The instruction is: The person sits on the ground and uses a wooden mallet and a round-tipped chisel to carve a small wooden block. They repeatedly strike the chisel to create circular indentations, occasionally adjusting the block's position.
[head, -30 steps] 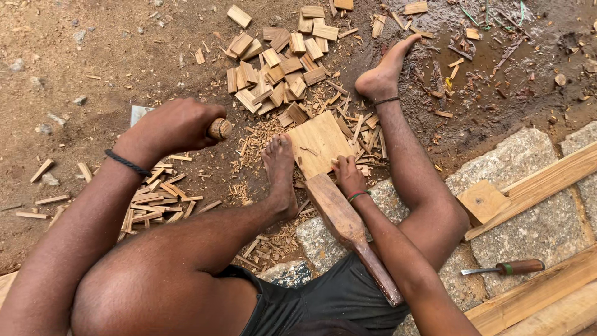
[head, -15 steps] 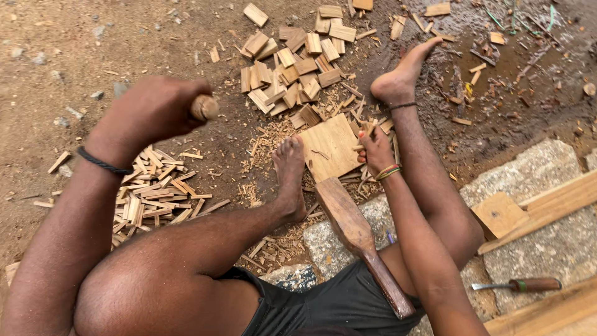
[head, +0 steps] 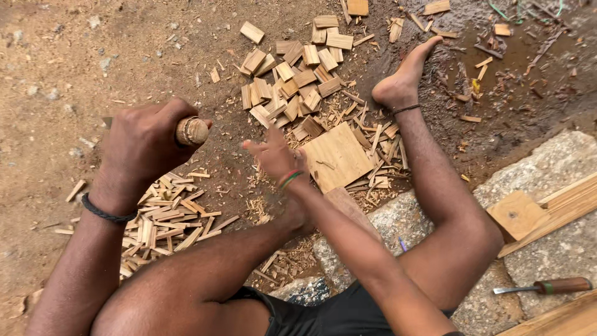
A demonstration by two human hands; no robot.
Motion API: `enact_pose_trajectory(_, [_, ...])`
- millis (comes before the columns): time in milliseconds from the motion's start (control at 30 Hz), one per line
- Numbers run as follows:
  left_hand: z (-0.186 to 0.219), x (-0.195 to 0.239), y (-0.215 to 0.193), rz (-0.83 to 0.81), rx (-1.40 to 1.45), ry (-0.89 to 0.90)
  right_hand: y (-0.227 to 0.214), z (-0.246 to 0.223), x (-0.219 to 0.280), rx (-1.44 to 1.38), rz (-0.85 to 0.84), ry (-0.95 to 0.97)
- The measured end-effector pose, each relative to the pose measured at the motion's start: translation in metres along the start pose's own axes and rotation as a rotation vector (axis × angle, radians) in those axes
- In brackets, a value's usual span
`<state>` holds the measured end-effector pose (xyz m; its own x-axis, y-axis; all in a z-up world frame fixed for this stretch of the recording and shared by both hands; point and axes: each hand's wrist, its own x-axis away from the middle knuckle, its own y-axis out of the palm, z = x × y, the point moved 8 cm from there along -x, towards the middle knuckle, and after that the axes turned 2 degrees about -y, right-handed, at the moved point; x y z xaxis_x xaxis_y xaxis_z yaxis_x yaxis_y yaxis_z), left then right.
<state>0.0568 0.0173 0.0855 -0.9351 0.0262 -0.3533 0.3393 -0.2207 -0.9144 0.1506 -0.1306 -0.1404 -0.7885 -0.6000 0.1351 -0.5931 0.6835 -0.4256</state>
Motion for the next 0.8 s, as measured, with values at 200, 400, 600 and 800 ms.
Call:
enact_pose_trajectory(200, [-0.005, 0.005, 0.063, -0.258, 0.091, -0.121, -0.148, 0.157, -0.055, -0.024, 0.178, 0.148])
enact_pose_trajectory(400, [-0.003, 0.006, 0.075, -0.203, 0.161, -0.084, -0.17, 0.195, -0.093, 0.404, 0.219, 0.2])
enact_pose_trajectory(600, [-0.001, 0.01, 0.102, -0.319, 0.147, -0.118, -0.124, 0.201, -0.135, 0.577, 0.119, 0.375])
enact_pose_trajectory(800, [-0.001, 0.016, 0.125, -0.491, 0.068, -0.131, -0.107, 0.22, -0.166, 0.356, -0.036, 0.342])
